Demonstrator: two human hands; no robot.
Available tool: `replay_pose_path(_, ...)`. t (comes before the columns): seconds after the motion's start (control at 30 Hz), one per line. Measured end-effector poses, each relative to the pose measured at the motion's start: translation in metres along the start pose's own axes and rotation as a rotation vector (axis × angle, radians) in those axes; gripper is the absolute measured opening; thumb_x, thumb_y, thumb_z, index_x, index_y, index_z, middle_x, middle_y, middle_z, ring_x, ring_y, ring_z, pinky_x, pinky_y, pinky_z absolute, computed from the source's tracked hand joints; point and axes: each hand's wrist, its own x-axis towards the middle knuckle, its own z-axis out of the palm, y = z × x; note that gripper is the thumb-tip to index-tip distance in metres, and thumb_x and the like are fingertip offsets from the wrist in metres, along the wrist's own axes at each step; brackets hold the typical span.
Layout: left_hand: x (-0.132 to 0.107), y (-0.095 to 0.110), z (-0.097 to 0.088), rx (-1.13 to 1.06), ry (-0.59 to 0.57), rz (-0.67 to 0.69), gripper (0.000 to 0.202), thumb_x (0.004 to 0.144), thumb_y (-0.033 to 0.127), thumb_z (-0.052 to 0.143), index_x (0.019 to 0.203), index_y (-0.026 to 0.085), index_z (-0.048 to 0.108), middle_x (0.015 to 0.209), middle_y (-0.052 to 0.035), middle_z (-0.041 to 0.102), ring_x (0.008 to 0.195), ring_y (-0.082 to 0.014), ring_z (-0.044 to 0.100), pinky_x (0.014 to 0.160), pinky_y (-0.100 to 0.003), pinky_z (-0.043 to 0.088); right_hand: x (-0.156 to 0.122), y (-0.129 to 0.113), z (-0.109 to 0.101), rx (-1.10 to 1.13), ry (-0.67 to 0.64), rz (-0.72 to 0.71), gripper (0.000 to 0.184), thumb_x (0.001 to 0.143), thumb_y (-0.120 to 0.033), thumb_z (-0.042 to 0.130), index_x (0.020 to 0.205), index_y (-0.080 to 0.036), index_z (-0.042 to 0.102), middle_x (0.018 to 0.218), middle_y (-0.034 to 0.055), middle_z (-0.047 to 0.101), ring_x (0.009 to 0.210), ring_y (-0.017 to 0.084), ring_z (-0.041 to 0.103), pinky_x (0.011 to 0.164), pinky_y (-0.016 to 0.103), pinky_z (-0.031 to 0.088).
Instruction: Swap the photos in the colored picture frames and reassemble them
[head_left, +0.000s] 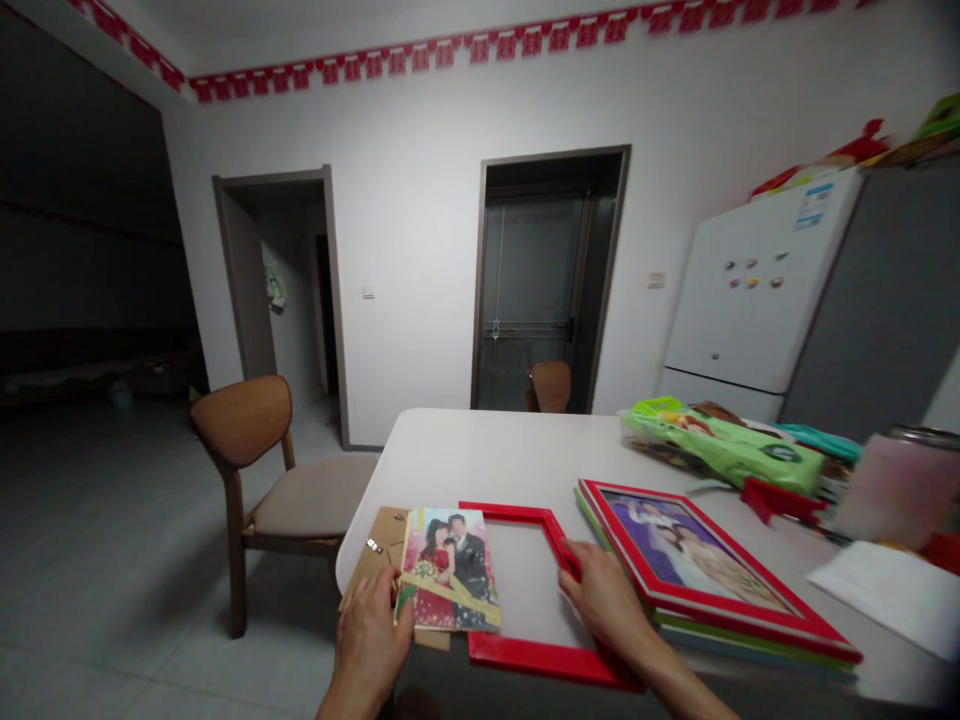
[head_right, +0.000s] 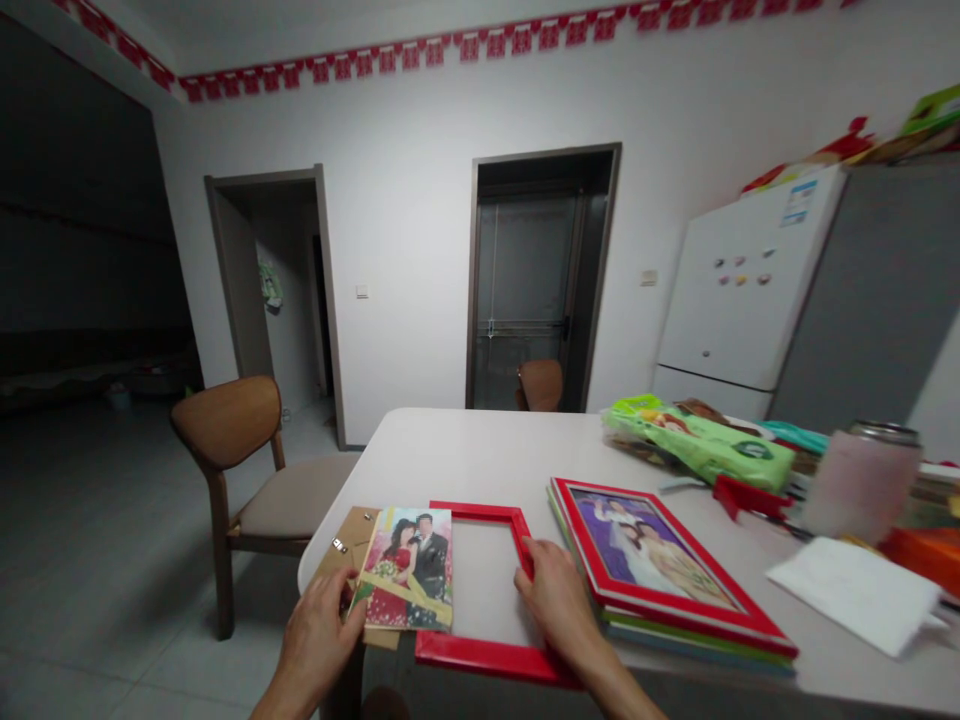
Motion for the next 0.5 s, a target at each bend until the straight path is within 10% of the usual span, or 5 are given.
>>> replay_pose_path(0.27,-0.005,0.017,0.001,-0.072,-0.002,0.157,0.033,0.071,0.022,0.042,0.103,0.016,0.049,0.100,-0.0095,0.055,0.096,-0.0227,0.049,0.083,-0.038,0.039,-0.003,-0.078,0.025,0.862,-0.360,0.336,0.053,0.066,-0.022,0.045,0.114,-0.002,0.043,0.050,-0.0006,0.056,0.039,0.010,0.047,0.041,0.021,0.035)
replay_pose_path(0.5,0.005,0.044,0.026,-0.176,-0.035,0.373,0.055,0.062,0.012,0.045,0.117,0.011,0.042,0.127,-0.0136,0.037,0.117,-0.0267,0.031,0.096,-0.046,0.028,0.011,-0.121,-0.003,1.339,-0.425,0.379,0.028,0.059,-0.023,0.056,0.084,-0.010,0.059,0.057,0.0003,0.059,0.048,0.008,0.052,0.045,0.019,0.038)
